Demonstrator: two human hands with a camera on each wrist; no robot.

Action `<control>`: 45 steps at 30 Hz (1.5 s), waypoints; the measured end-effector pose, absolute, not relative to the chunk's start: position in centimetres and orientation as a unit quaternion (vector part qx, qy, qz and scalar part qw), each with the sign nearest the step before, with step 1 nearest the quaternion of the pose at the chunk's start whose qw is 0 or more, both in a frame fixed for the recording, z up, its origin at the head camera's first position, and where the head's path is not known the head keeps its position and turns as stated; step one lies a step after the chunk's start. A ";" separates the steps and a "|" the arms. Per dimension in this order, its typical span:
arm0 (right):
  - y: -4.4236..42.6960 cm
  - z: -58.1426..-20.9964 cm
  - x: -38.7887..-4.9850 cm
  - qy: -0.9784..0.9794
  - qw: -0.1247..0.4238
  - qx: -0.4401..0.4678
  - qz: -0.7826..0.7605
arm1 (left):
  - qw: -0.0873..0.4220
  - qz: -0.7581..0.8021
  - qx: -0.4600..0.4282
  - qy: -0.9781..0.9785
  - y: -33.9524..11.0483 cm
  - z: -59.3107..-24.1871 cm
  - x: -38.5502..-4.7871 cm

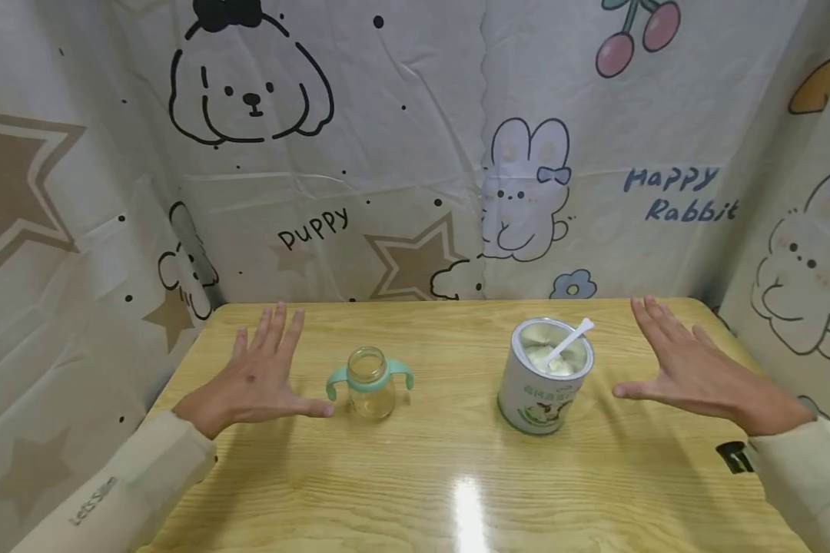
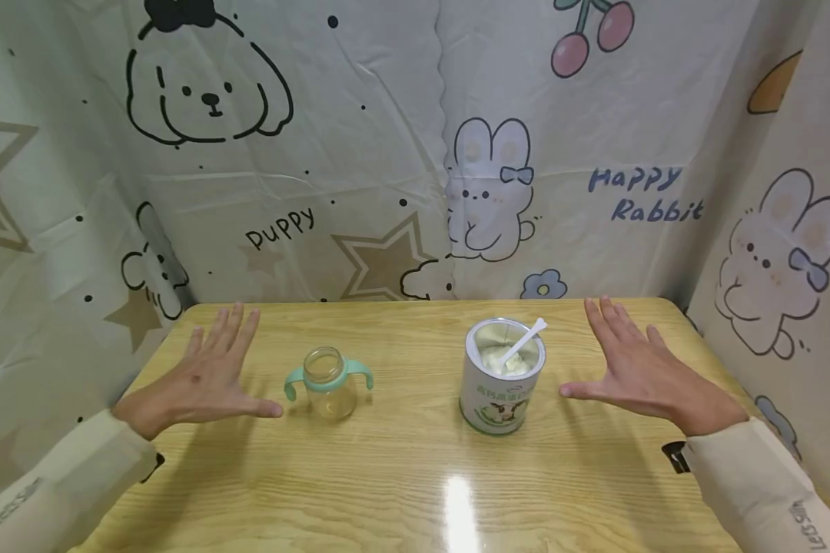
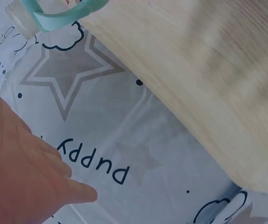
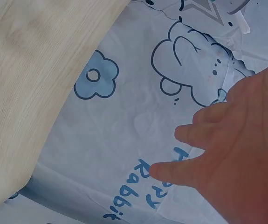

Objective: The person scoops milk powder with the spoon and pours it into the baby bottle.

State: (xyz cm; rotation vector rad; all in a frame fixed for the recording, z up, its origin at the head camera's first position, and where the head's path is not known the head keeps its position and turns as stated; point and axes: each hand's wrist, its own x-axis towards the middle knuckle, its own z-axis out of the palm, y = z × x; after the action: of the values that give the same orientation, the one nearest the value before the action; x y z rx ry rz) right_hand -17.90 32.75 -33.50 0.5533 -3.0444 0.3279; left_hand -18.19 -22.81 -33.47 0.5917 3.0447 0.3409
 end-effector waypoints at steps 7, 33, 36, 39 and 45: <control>32.8 -33.4 -18.5 -0.958 -0.005 0.199 0.206 | 0.014 0.114 0.193 0.974 -22.2 -33.6 -18.7; 32.4 -33.4 -18.6 -0.900 -0.020 0.196 0.389 | 0.049 0.279 0.248 0.926 -17.0 -33.8 -20.6; 32.3 -33.4 -18.7 -0.900 -0.011 0.187 0.392 | 0.061 0.299 0.250 0.919 -16.5 -33.9 -20.5; 32.0 -33.4 -18.7 -0.903 -0.008 0.173 0.394 | 0.069 0.312 0.251 0.914 -16.1 -34.0 -20.7; 31.5 -33.4 -18.9 -0.902 0.009 0.155 0.402 | 0.066 0.331 0.257 0.906 -15.0 -34.4 -21.0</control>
State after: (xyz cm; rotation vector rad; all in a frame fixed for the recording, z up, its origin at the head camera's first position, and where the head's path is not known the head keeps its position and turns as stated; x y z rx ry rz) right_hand -18.93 31.48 -33.43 0.4841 -2.8196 1.2561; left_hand -20.99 -15.03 -34.40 0.7742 2.7325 0.9974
